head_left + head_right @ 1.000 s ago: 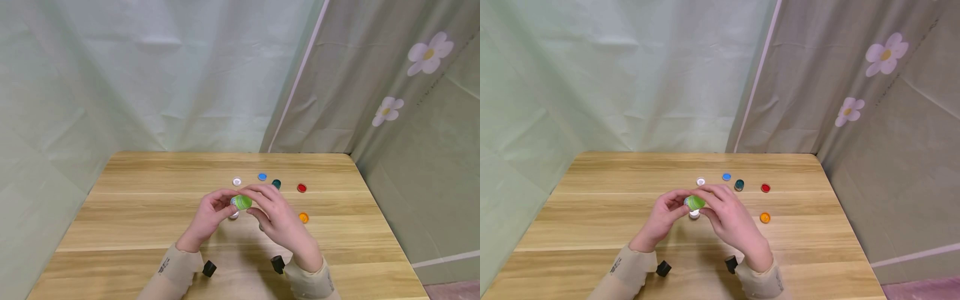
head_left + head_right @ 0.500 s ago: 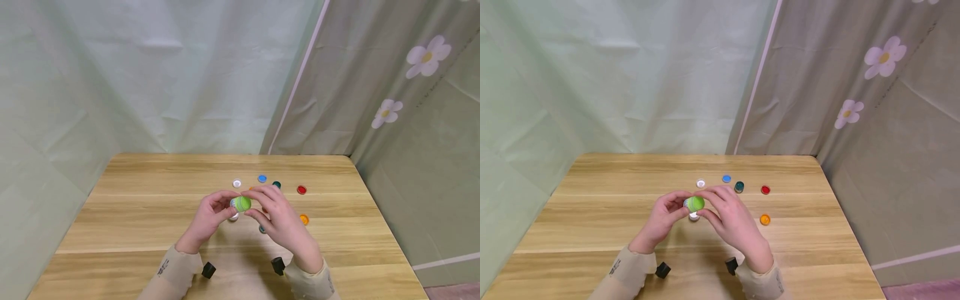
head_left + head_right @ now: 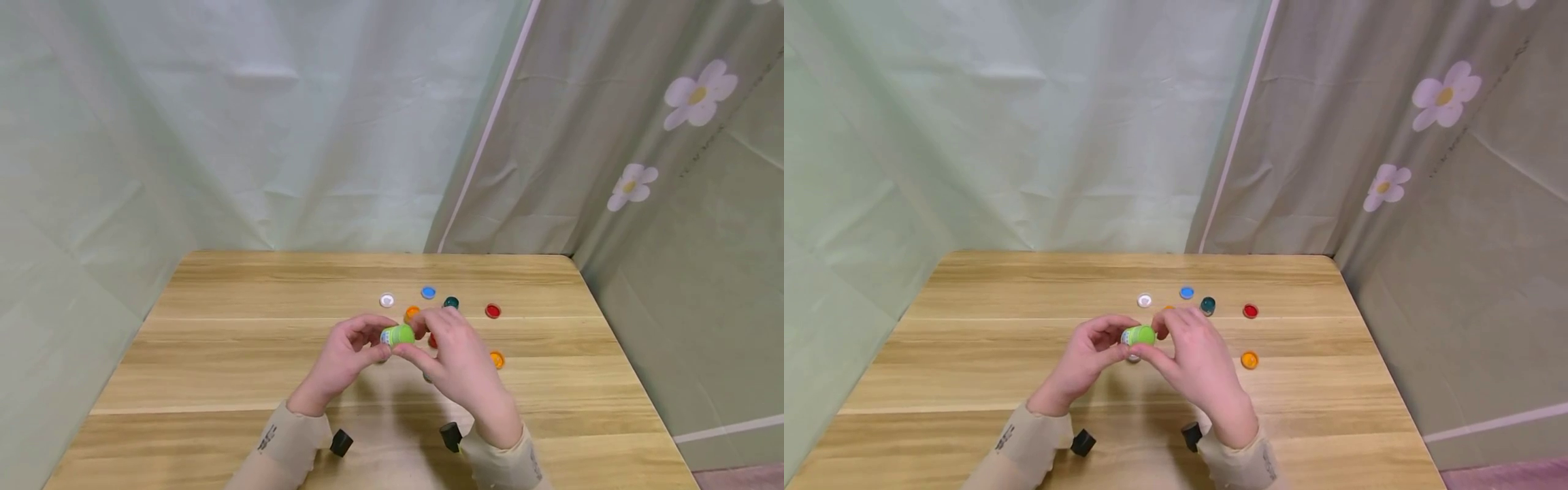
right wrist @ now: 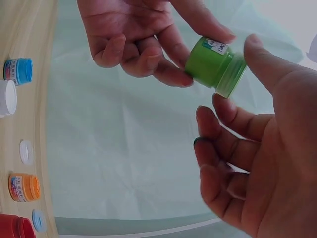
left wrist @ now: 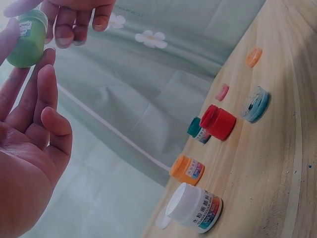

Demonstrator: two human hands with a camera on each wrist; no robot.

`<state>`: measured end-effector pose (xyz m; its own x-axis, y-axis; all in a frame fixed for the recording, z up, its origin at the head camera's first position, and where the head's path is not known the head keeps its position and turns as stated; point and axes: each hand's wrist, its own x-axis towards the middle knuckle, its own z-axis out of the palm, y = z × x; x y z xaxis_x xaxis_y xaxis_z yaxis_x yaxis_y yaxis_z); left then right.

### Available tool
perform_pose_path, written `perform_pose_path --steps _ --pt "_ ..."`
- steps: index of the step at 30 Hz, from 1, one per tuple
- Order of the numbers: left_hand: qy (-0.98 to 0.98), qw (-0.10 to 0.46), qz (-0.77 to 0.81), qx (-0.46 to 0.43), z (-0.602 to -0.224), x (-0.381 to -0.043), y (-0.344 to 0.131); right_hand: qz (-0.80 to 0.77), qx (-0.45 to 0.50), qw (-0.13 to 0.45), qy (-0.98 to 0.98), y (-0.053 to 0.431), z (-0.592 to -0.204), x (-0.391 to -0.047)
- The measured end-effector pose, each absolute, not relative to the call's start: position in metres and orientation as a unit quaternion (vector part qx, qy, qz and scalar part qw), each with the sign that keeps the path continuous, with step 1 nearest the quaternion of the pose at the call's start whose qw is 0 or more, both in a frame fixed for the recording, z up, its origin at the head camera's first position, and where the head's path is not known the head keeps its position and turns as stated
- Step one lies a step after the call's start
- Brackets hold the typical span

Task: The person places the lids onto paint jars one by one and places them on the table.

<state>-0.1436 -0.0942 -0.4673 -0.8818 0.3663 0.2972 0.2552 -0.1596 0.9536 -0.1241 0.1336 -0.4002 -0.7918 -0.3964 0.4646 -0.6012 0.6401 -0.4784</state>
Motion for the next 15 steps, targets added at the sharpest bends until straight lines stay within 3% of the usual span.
perform_pose_path --steps 8,15 --pt "0.651 0.037 0.721 0.235 -0.466 -0.143 -0.093 0.329 0.247 0.13 -0.902 0.137 -0.399 -0.122" --pt "0.643 0.042 0.732 0.223 -0.466 -0.143 -0.094 0.357 0.316 0.155 -0.865 0.147 -0.396 -0.125"
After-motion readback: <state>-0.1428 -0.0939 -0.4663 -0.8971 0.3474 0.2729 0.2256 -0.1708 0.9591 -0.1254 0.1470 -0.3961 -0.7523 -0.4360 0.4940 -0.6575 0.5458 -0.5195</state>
